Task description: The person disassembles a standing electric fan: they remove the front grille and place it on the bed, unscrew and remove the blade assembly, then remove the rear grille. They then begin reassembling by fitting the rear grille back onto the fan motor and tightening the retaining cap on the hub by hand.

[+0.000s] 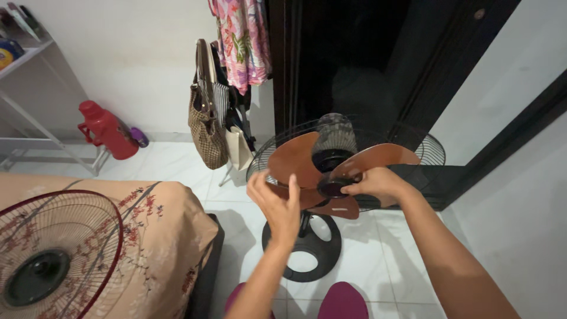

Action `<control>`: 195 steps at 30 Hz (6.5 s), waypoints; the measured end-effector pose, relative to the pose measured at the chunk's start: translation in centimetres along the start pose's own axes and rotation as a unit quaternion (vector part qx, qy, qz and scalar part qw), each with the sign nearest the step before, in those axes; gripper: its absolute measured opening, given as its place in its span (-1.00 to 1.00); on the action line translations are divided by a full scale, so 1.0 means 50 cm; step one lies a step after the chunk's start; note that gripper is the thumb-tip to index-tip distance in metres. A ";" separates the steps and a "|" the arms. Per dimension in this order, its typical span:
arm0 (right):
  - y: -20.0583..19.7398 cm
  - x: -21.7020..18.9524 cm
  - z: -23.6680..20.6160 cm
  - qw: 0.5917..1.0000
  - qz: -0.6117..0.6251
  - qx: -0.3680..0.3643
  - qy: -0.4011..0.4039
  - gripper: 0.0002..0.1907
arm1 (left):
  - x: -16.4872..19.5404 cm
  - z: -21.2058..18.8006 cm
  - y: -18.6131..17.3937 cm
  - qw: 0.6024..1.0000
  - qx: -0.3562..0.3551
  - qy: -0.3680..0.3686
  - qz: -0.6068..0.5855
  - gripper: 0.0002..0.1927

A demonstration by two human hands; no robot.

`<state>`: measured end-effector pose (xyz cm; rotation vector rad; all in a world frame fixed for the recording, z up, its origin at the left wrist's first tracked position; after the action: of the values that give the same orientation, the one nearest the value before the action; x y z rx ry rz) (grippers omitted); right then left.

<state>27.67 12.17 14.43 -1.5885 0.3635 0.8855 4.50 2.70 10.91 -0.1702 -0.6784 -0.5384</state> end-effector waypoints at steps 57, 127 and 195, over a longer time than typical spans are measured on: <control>0.038 0.078 0.084 0.996 -0.074 -0.053 -0.021 -0.50 | -0.102 -0.104 0.137 0.781 -0.208 -0.405 -0.428 -0.35; 0.101 -0.072 -0.115 0.971 0.104 0.211 -0.048 -0.75 | -0.205 0.196 -0.384 0.897 -0.078 -0.339 -0.273 -0.79; 1.011 -0.560 0.226 0.969 0.131 -0.194 -0.077 -0.45 | -0.764 0.145 -1.083 0.847 0.171 -0.372 0.338 -0.39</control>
<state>-28.62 4.34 -1.00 -1.8403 0.3054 1.3388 -52.72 -25.13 -9.04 -0.2687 -1.3824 0.3765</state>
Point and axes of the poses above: each hand's wrist, its own z-axis towards the middle knuckle, its own y-axis out of the palm, x = y × z, the point moved 1 cm from there along z, towards the middle knuckle, and after that the axes turned 9 degrees about x, right-handed, at the moved point
